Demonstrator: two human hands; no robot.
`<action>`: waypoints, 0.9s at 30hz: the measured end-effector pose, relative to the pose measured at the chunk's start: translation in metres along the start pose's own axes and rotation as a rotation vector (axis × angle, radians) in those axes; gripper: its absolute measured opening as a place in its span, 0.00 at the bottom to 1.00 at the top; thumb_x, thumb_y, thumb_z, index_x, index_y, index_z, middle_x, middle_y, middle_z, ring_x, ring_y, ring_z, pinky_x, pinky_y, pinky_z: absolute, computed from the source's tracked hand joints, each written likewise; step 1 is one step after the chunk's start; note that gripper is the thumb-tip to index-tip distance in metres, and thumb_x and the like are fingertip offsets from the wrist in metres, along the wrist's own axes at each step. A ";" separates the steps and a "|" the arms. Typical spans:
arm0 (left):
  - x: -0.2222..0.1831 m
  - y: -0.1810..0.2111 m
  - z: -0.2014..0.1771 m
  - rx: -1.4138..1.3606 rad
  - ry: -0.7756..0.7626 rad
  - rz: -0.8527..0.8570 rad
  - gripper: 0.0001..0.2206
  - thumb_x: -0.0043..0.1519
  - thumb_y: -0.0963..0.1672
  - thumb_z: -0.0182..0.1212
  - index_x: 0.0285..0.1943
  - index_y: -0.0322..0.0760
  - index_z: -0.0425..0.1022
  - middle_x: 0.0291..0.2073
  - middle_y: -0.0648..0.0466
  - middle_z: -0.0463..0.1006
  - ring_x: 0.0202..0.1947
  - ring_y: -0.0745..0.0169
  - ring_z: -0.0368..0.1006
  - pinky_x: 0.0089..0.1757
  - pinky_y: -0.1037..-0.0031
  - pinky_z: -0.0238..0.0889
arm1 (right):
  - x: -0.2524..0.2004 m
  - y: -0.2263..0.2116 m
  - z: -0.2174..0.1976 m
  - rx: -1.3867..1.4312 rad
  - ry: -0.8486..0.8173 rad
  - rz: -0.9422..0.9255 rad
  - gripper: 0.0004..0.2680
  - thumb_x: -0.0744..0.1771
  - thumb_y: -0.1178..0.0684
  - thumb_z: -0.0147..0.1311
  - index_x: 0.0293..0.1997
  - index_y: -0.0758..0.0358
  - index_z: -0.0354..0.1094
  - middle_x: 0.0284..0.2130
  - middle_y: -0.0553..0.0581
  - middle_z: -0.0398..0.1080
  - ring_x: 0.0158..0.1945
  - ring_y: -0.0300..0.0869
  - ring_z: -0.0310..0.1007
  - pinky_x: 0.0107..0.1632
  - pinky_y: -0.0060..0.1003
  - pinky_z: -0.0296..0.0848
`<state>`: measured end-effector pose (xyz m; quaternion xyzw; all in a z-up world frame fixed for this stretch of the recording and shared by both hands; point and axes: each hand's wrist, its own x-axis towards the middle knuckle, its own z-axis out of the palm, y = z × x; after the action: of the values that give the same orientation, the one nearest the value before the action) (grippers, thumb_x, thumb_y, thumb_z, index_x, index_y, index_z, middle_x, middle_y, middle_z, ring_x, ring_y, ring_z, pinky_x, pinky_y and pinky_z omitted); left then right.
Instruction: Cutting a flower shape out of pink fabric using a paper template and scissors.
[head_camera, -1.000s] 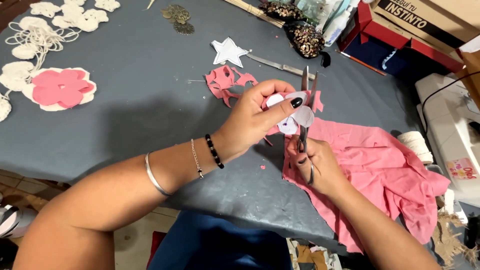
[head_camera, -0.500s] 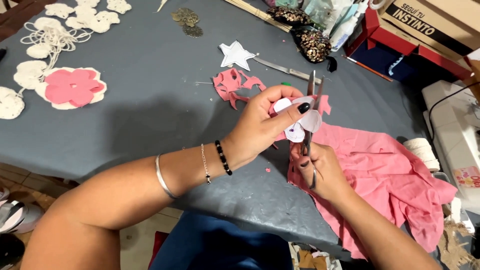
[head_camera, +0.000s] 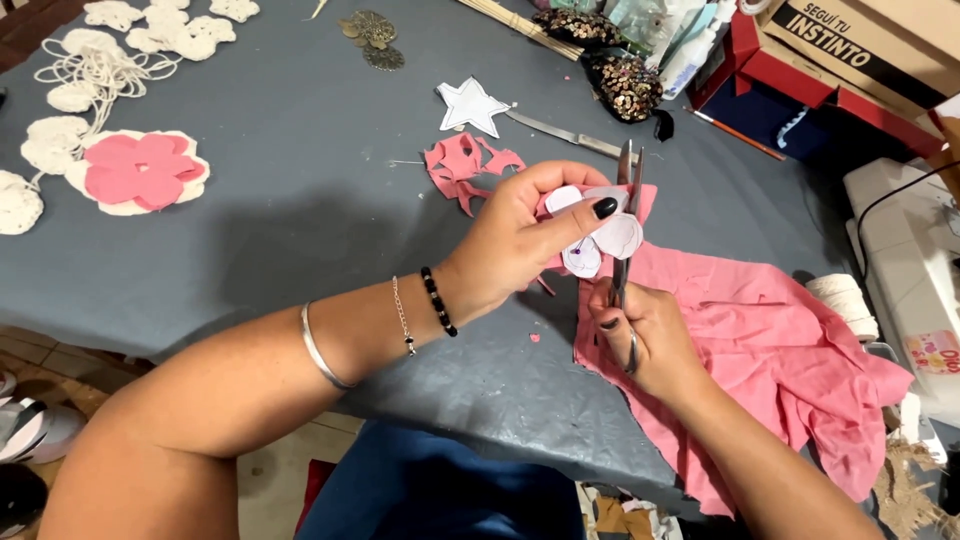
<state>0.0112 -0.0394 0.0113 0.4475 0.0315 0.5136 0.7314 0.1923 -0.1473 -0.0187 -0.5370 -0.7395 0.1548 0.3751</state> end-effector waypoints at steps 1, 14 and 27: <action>-0.001 0.003 0.001 0.009 -0.011 0.004 0.11 0.63 0.42 0.67 0.50 0.26 0.76 0.29 0.50 0.79 0.30 0.74 0.77 0.28 0.84 0.73 | 0.000 0.000 -0.001 -0.022 0.000 -0.005 0.20 0.70 0.31 0.42 0.29 0.56 0.66 0.13 0.53 0.62 0.18 0.45 0.65 0.27 0.37 0.69; 0.012 0.012 -0.012 0.154 -0.085 0.052 0.08 0.63 0.41 0.66 0.47 0.27 0.79 0.26 0.51 0.79 0.27 0.76 0.75 0.26 0.87 0.70 | -0.006 0.016 -0.008 -0.035 -0.019 0.029 0.19 0.69 0.32 0.45 0.31 0.58 0.69 0.12 0.55 0.66 0.18 0.47 0.68 0.28 0.39 0.71; 0.024 0.045 -0.026 0.476 -0.270 0.062 0.07 0.64 0.44 0.65 0.43 0.34 0.81 0.24 0.52 0.82 0.26 0.75 0.75 0.29 0.85 0.70 | 0.000 0.006 -0.021 -0.143 -0.088 0.020 0.17 0.68 0.34 0.48 0.31 0.56 0.70 0.13 0.55 0.67 0.20 0.53 0.72 0.29 0.43 0.72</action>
<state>-0.0231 -0.0017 0.0362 0.6721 0.0399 0.4496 0.5870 0.2114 -0.1491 -0.0084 -0.5625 -0.7591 0.1287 0.3013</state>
